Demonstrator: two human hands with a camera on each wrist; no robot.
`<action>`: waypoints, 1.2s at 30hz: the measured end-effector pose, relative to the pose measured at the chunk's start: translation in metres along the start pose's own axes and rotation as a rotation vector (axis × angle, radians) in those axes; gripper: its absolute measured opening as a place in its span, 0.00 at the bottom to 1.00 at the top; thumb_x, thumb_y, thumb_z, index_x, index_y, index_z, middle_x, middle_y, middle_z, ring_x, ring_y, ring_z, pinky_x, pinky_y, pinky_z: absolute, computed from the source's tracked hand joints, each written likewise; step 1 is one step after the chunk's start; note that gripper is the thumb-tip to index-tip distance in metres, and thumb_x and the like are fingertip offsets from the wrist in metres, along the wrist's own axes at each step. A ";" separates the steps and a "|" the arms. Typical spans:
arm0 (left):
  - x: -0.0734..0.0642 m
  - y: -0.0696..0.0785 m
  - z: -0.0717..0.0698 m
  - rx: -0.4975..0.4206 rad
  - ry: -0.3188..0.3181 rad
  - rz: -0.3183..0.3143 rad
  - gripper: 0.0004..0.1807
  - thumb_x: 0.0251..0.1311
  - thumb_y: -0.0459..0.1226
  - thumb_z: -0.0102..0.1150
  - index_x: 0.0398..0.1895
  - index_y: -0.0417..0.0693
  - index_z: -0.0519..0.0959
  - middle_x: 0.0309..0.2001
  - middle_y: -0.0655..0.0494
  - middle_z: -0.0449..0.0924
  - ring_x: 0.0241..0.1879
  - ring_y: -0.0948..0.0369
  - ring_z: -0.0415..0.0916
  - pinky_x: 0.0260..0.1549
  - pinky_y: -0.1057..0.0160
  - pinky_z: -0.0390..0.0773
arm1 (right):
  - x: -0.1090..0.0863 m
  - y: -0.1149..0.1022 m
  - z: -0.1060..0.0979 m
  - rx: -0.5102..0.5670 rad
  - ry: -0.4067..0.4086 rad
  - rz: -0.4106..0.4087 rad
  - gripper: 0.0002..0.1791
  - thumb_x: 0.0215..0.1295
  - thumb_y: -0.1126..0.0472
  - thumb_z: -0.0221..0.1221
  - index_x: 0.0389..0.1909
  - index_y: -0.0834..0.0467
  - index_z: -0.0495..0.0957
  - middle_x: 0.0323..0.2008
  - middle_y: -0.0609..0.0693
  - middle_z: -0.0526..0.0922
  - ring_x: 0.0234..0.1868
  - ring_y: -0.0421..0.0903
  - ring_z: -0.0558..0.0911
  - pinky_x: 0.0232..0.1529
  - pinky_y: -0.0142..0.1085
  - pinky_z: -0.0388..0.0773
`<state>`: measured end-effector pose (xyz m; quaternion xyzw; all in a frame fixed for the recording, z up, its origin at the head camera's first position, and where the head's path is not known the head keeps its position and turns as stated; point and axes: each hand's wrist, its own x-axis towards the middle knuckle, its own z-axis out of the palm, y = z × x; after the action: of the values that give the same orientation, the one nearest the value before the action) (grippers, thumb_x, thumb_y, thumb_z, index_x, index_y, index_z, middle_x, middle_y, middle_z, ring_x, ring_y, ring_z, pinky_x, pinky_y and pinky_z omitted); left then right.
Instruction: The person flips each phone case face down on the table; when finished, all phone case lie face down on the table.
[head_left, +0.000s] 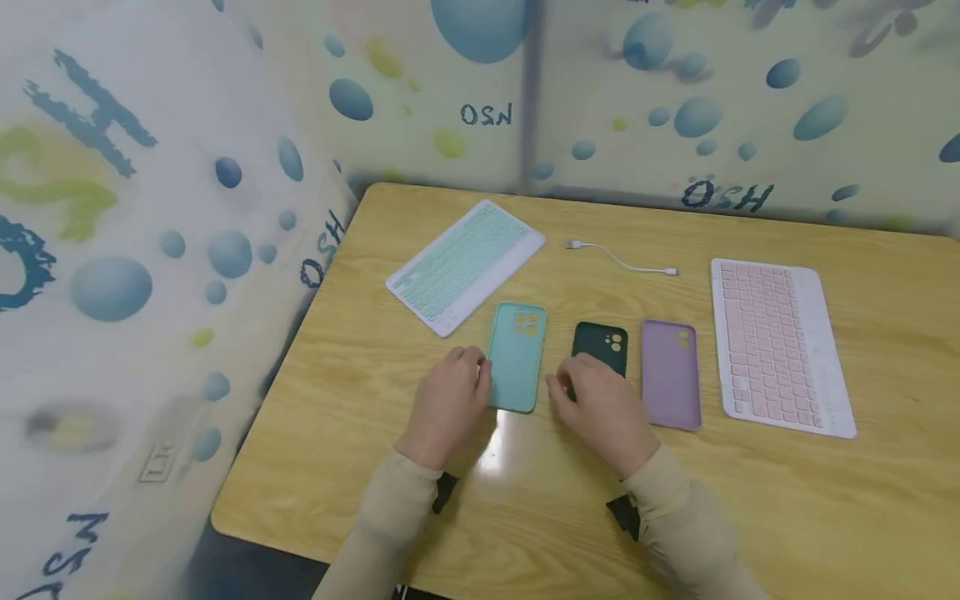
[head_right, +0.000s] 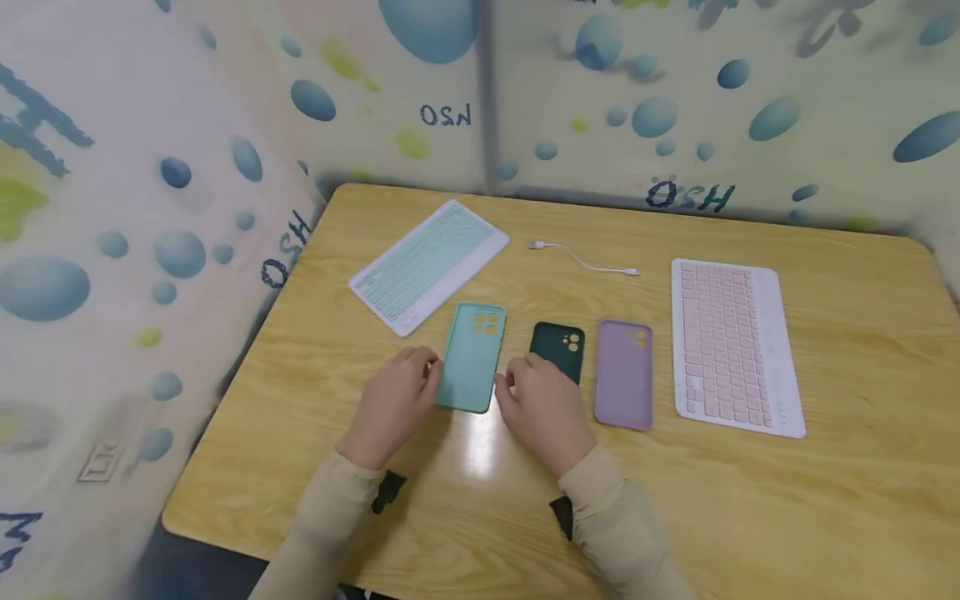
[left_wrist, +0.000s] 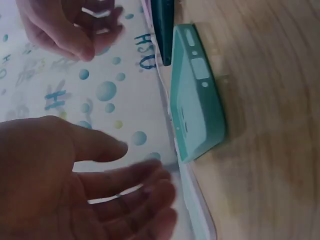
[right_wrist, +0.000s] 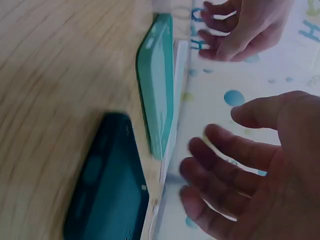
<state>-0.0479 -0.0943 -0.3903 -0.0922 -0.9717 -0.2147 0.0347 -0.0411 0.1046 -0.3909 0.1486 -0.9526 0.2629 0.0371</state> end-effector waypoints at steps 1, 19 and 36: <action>0.001 0.000 0.001 -0.002 -0.027 -0.006 0.11 0.69 0.37 0.54 0.37 0.36 0.81 0.31 0.46 0.81 0.23 0.59 0.75 0.19 0.64 0.77 | 0.002 -0.002 0.003 0.005 -0.019 -0.003 0.10 0.66 0.59 0.60 0.29 0.60 0.81 0.29 0.52 0.82 0.27 0.45 0.80 0.28 0.38 0.79; 0.002 -0.007 0.012 0.032 -0.172 0.019 0.14 0.69 0.37 0.54 0.39 0.31 0.80 0.32 0.45 0.77 0.24 0.58 0.75 0.21 0.61 0.80 | 0.012 -0.021 0.027 0.049 -0.171 -0.017 0.18 0.68 0.60 0.59 0.49 0.72 0.77 0.44 0.64 0.83 0.41 0.55 0.84 0.41 0.48 0.83; 0.001 -0.003 -0.001 -0.195 -0.124 -0.031 0.14 0.67 0.30 0.54 0.53 0.31 0.77 0.37 0.45 0.83 0.35 0.57 0.81 0.36 0.62 0.83 | 0.015 -0.022 0.029 0.180 -0.258 0.027 0.25 0.70 0.63 0.55 0.63 0.73 0.68 0.61 0.69 0.75 0.63 0.61 0.76 0.59 0.53 0.77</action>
<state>-0.0497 -0.0973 -0.3904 -0.0932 -0.9477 -0.3028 -0.0377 -0.0486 0.0682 -0.4026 0.1710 -0.9239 0.3265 -0.1025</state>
